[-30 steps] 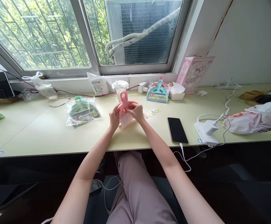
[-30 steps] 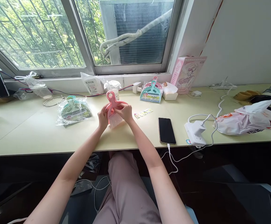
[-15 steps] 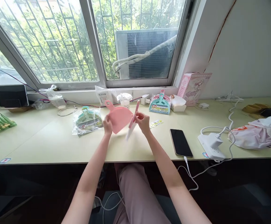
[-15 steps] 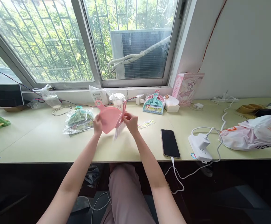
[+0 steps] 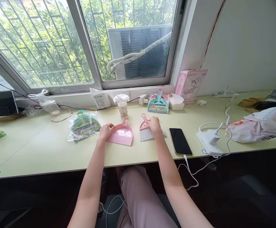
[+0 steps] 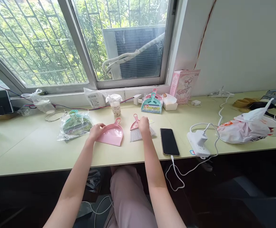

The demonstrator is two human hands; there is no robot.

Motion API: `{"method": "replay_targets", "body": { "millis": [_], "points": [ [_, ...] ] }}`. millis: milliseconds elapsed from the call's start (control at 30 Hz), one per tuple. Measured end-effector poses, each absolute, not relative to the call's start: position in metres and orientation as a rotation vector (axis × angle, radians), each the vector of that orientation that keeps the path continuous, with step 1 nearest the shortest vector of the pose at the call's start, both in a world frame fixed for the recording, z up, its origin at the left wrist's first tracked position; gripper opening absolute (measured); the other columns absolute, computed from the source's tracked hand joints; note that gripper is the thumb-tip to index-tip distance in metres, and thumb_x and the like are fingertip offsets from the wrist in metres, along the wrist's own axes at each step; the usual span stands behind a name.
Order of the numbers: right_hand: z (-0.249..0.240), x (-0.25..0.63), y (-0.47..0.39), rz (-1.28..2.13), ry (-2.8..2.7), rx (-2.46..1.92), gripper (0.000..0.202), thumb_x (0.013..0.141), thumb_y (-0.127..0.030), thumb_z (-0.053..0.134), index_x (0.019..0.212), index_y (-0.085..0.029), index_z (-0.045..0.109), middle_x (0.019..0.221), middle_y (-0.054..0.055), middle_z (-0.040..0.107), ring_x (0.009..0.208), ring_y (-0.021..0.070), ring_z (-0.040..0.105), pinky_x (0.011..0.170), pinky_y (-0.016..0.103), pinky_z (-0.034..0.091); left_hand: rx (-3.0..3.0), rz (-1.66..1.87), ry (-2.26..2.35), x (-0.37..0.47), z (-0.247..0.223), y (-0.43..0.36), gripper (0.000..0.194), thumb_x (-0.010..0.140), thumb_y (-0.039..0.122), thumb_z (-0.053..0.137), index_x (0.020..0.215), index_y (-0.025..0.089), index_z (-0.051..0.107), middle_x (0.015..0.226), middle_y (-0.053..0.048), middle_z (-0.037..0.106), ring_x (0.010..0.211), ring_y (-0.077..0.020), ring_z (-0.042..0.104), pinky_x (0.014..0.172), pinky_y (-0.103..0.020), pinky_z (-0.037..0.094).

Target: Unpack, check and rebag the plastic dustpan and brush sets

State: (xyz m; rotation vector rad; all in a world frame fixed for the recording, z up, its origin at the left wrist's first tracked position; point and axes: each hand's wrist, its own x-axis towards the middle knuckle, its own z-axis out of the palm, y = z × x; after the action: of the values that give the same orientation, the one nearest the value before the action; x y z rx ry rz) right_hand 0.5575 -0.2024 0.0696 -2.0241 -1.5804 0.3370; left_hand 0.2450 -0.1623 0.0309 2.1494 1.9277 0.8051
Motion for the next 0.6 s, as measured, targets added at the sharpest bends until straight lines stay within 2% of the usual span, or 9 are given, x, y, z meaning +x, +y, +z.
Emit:
{"method": "replay_targets", "body": {
  "millis": [67,133,200,300,367,467,600],
  "points": [
    [0.066,0.557,-0.201,0.310,-1.641,-2.044,0.019,0.090,-0.009,0.059,0.085,-0.013,0.077,0.079,0.014,0.073,0.076,0.0208,0.068,0.068,0.026,0.048,2.149,0.839,1.970,0.247,0.031,-0.162,0.023,0.088,0.040,0.058,0.084,0.024,0.074,0.099,-0.012,0.075,0.093,-0.0297,0.067,0.081,-0.037,0.050],
    [0.062,0.558,-0.201,0.264,-1.665,-2.049,0.026,0.091,-0.005,0.053,0.096,-0.013,0.077,0.088,0.015,0.074,0.084,0.0222,0.068,0.075,0.028,0.048,2.123,0.953,2.007,0.249,0.030,-0.162,0.029,0.093,0.044,0.053,0.089,0.023,0.074,0.102,-0.014,0.072,0.095,-0.0304,0.066,0.083,-0.038,0.050],
    [0.058,0.560,-0.201,0.163,-1.664,-2.065,0.030,0.092,-0.004,0.051,0.108,-0.014,0.075,0.105,0.017,0.072,0.104,0.0256,0.066,0.084,0.031,0.049,2.108,1.076,2.000,0.249,0.029,-0.161,0.032,0.095,0.047,0.052,0.097,0.023,0.073,0.106,-0.015,0.068,0.103,-0.0319,0.064,0.086,-0.040,0.050],
    [0.050,0.564,-0.199,0.051,-1.667,-2.180,0.027,0.092,-0.009,0.056,0.112,-0.013,0.073,0.124,0.021,0.066,0.127,0.0328,0.054,0.098,0.040,0.046,2.176,1.083,1.915,0.249,0.023,-0.160,0.027,0.089,0.044,0.061,0.097,0.021,0.073,0.113,-0.016,0.065,0.116,-0.0348,0.058,0.096,-0.043,0.048],
    [0.044,0.565,-0.196,0.052,-1.681,-2.244,0.025,0.093,-0.011,0.055,0.111,-0.011,0.073,0.125,0.022,0.065,0.128,0.0349,0.051,0.102,0.046,0.043,2.224,0.990,1.843,0.249,0.019,-0.158,0.019,0.085,0.037,0.065,0.088,0.021,0.073,0.112,-0.016,0.066,0.115,-0.0343,0.058,0.100,-0.044,0.046],
    [0.038,0.567,-0.193,0.042,-1.674,-2.195,0.023,0.094,-0.012,0.055,0.106,-0.012,0.074,0.123,0.023,0.066,0.126,0.0345,0.052,0.103,0.048,0.039,2.155,0.970,1.751,0.249,0.015,-0.153,0.010,0.081,0.028,0.062,0.077,0.022,0.068,0.096,-0.013,0.069,0.098,-0.0298,0.063,0.096,-0.041,0.047],
    [0.044,0.570,-0.191,0.104,-1.546,-1.807,0.015,0.094,-0.022,0.062,0.102,-0.016,0.073,0.115,0.016,0.071,0.116,0.0278,0.060,0.101,0.043,0.041,1.827,1.342,1.750,0.241,0.018,-0.144,0.011,0.085,0.030,0.057,0.083,0.021,0.063,0.080,-0.009,0.068,0.082,-0.0264,0.063,0.087,-0.039,0.048]
  ]
}}
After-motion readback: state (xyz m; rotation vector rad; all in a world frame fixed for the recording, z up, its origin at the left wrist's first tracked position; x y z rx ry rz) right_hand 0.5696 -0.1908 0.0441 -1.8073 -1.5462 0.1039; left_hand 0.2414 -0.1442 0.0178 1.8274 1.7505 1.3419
